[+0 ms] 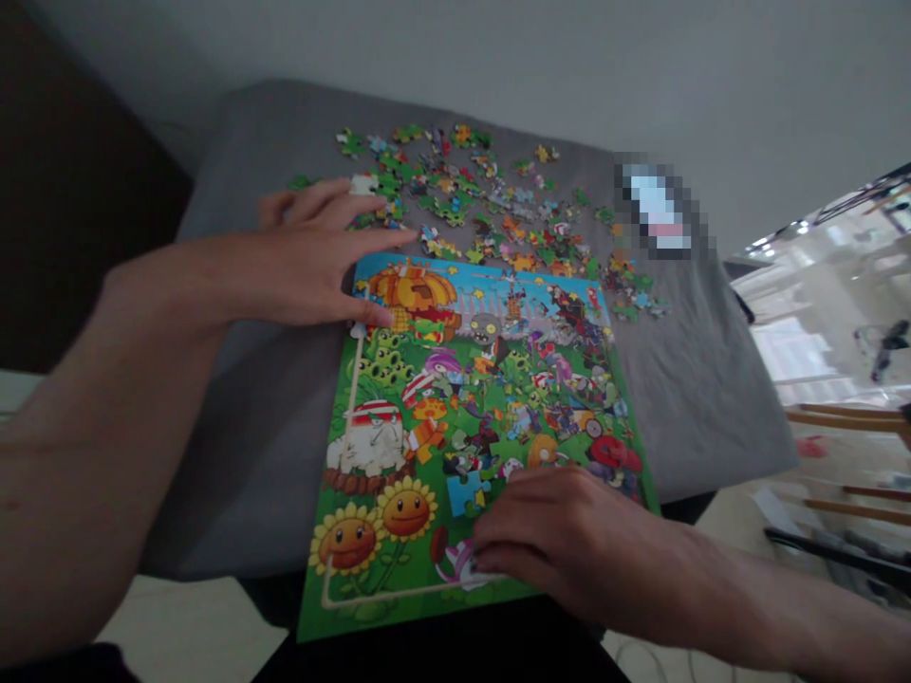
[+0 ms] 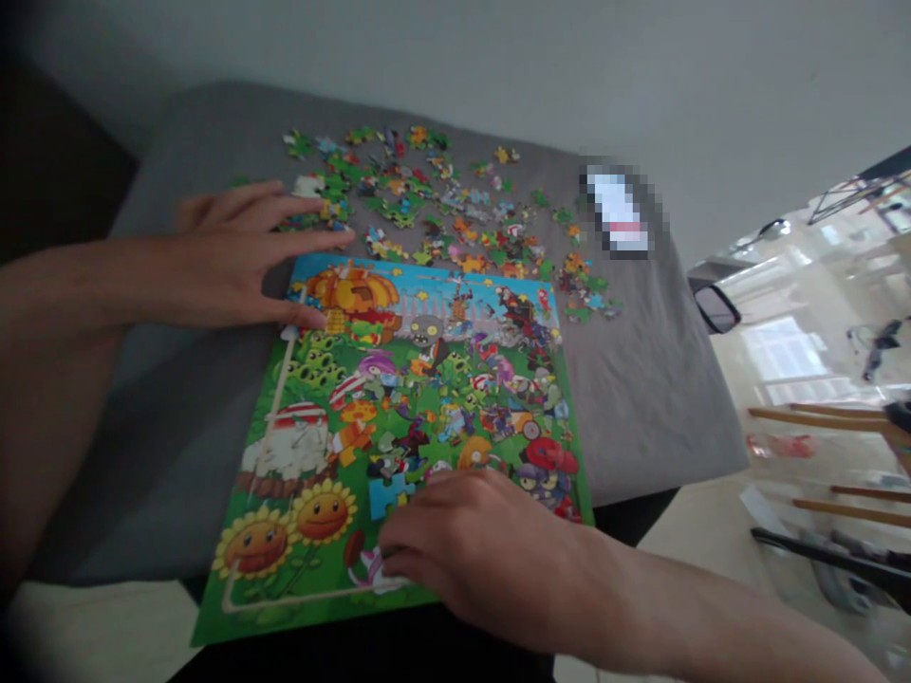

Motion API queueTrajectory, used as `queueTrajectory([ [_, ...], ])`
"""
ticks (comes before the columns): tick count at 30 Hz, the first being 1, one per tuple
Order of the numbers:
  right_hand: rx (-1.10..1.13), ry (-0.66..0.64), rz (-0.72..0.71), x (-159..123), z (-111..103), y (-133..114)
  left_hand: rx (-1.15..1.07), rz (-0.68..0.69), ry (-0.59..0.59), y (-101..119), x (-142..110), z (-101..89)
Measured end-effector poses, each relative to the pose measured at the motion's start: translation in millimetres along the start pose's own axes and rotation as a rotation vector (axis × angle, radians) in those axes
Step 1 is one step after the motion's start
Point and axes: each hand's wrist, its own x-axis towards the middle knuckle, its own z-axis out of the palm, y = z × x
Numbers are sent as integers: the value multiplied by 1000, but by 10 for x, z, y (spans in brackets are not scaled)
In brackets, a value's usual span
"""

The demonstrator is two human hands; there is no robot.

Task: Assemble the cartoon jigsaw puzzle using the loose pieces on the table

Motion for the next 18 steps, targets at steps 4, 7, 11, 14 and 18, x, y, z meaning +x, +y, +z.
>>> queueTrajectory([
  [4, -77, 54, 18, -111, 88, -45, 5, 17, 14, 33, -11, -8],
  [7, -150, 139, 57, -109, 63, -14, 24, 0, 3, 57, -10, -20],
  [11, -309, 95, -33, 31, -90, 35, 22, -17, -33, 76, -1, -48],
  [14, -418, 23, -152, 181, -210, 37, 42, -21, -44, 91, 1, -56],
  [18, -464, -29, -225, 348, -294, 73, 50, -35, -41, 108, 0, -54],
])
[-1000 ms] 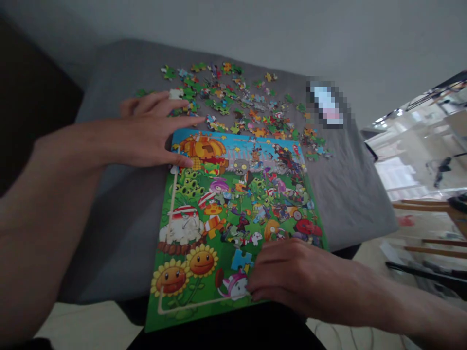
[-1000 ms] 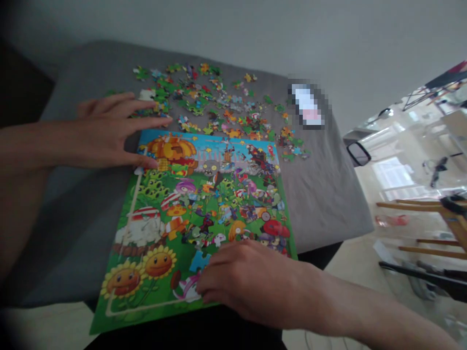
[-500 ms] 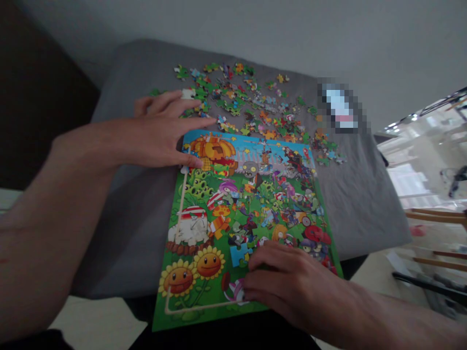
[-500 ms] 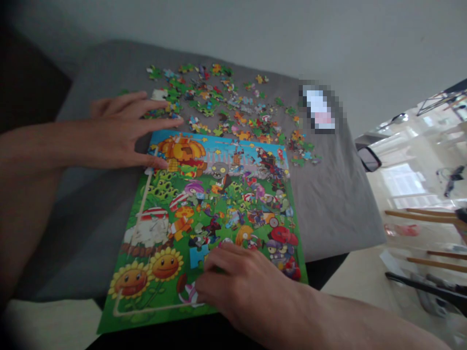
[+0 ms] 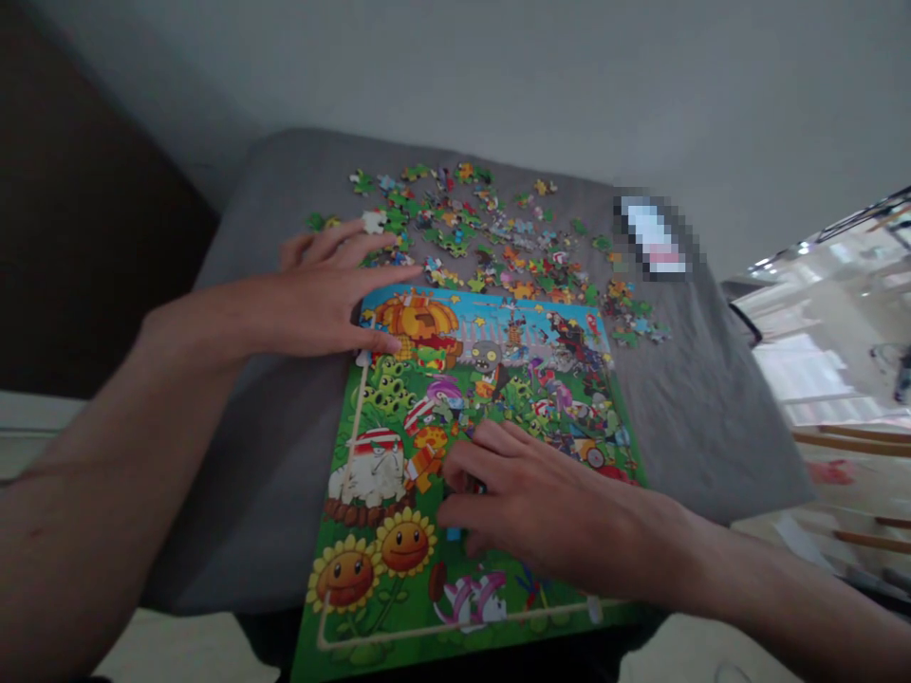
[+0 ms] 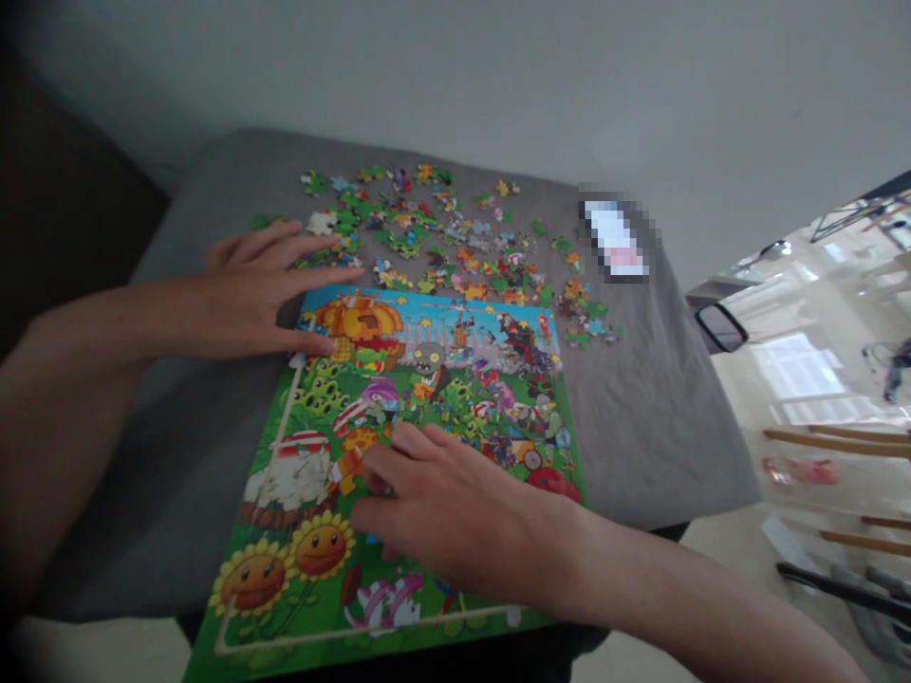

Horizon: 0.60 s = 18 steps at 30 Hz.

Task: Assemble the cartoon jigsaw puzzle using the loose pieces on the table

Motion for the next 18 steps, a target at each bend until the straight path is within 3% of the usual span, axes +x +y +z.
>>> queueTrajectory([
  [7, 10, -1, -89, 71, 17, 56, -44, 34, -1, -22, -18, -13],
  [11, 329, -32, -94, 70, -86, 111, -45, 40, -4, -31, -6, 19],
  [14, 556, 170, 51, 163, -204, 365, -54, 10, 56, -14, 50, 87],
  [18, 638, 481, 318, 460, -326, 911, -48, -8, 113, 11, 136, 180],
])
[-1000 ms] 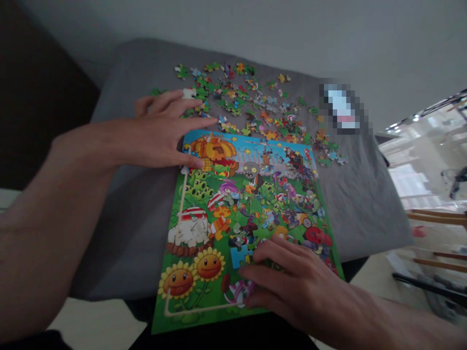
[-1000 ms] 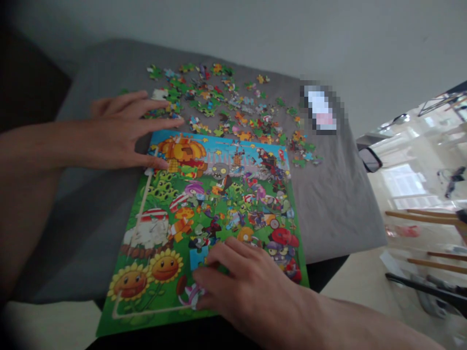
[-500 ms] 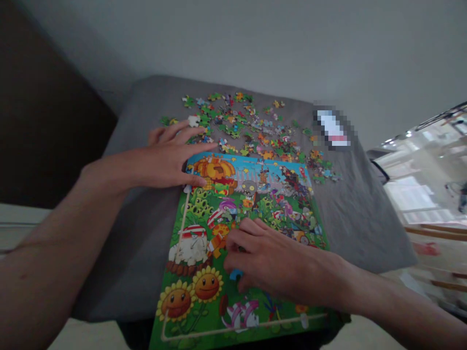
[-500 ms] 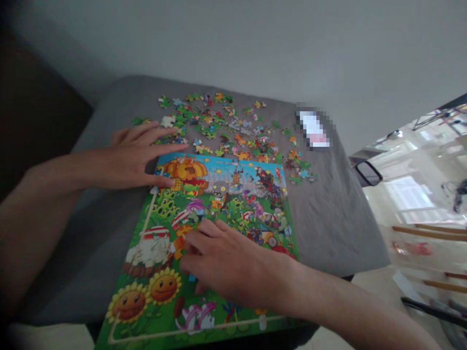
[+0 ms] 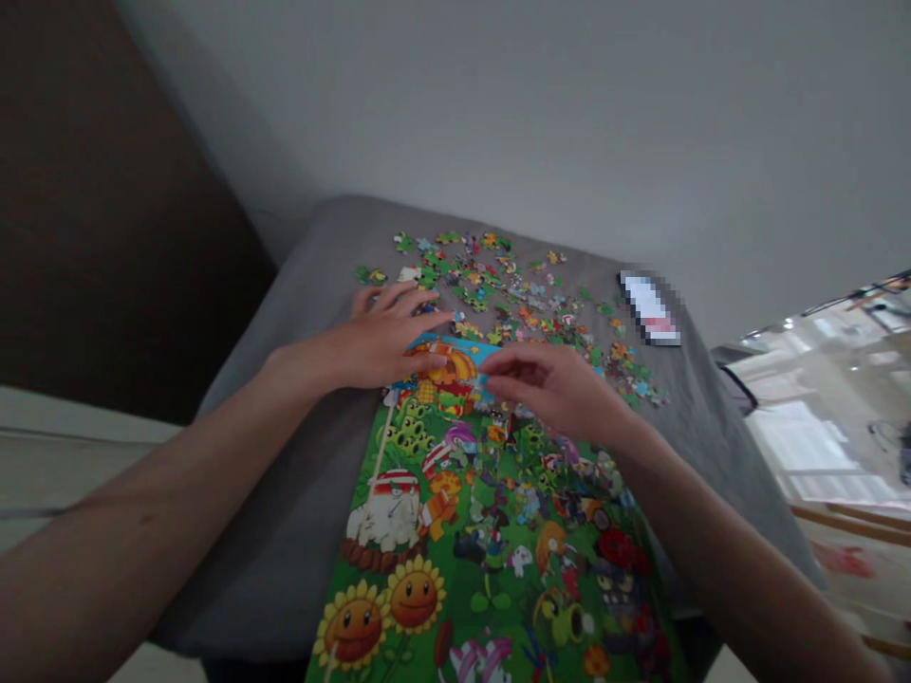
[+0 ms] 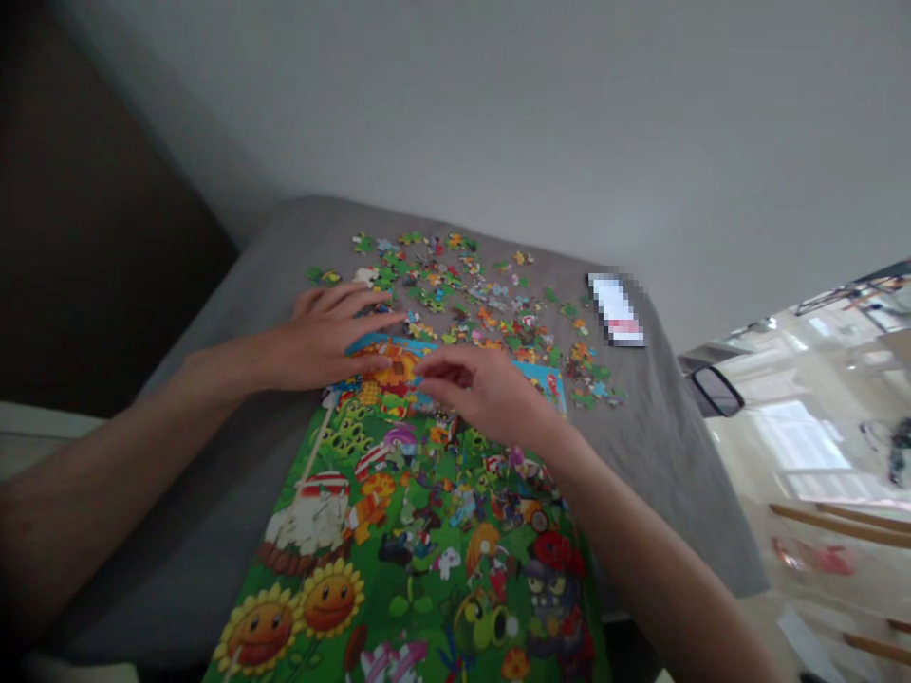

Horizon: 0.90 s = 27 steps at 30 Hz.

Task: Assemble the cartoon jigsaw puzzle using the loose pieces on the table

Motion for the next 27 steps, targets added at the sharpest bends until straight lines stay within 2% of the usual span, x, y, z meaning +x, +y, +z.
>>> queueTrajectory([
  [4, -52, 23, 41, 460, -61, 211, 7, -15, -18, 5, 18, 12],
  [8, -182, -20, 4, 636, -11, 241, 27, -14, -16, 1, 14, -6],
  [11, -258, -23, -5, 645, 35, 242, 25, -7, -25, -1, 21, -12],
  [15, -195, -11, 11, 631, 41, 262, 15, -19, -38, 4, 27, -24],
  [20, -56, -8, 80, 561, -184, 299, 21, -33, -48, -7, 30, -23],
  [24, -102, 22, 163, 447, -384, 378, 37, -43, -55, -22, 43, -3],
  [27, -172, 0, 152, 384, -393, 435, 42, -54, -50, -34, 51, 11],
])
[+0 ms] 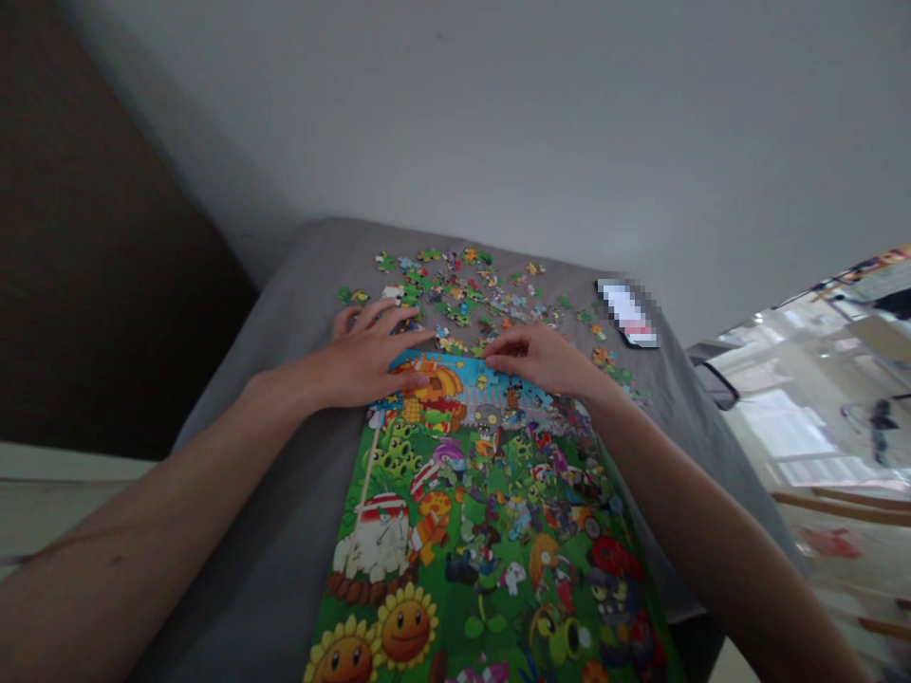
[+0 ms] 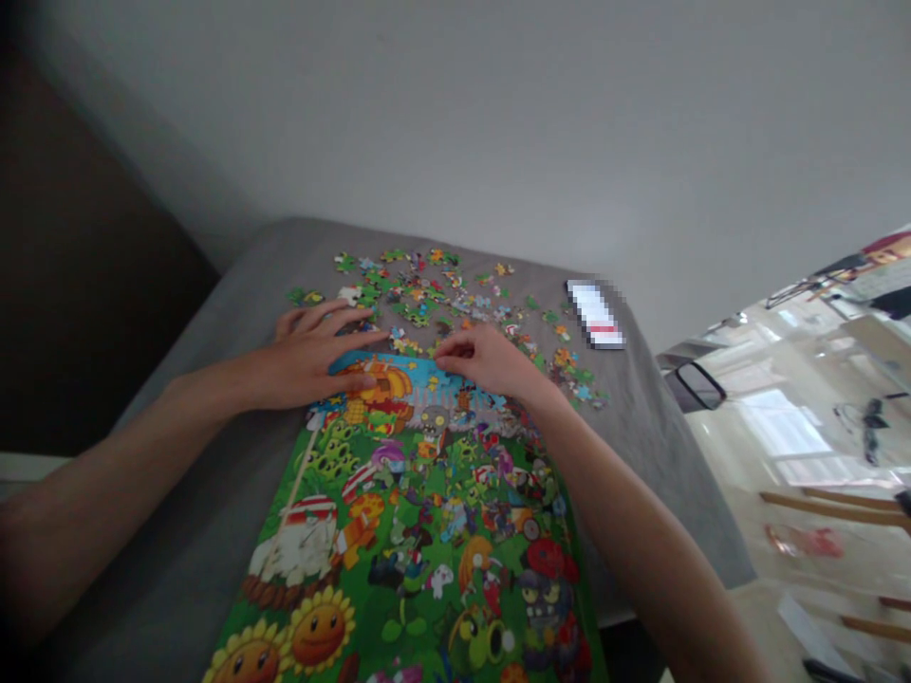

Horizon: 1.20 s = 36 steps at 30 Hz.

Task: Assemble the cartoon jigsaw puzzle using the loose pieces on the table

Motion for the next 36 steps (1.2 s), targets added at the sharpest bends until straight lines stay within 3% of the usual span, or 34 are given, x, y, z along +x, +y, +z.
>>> queueTrajectory([
  [8, -125, 111, -75, -73, 117, 61, -20, 13, 20, -27, -9, 3],
  [11, -223, 170, -225, -215, 122, 78, -31, 11, 28, -50, -9, 9],
  [15, -453, 133, -422, -486, 179, 109, -40, 40, 46, -25, -19, -14],
  [24, -703, 118, -426, -692, 306, 118, -3, 256, -16, 380, -119, 28],
  [36, -574, 130, -389, -713, 273, 200, 59, 226, -9, 544, -110, 100],
])
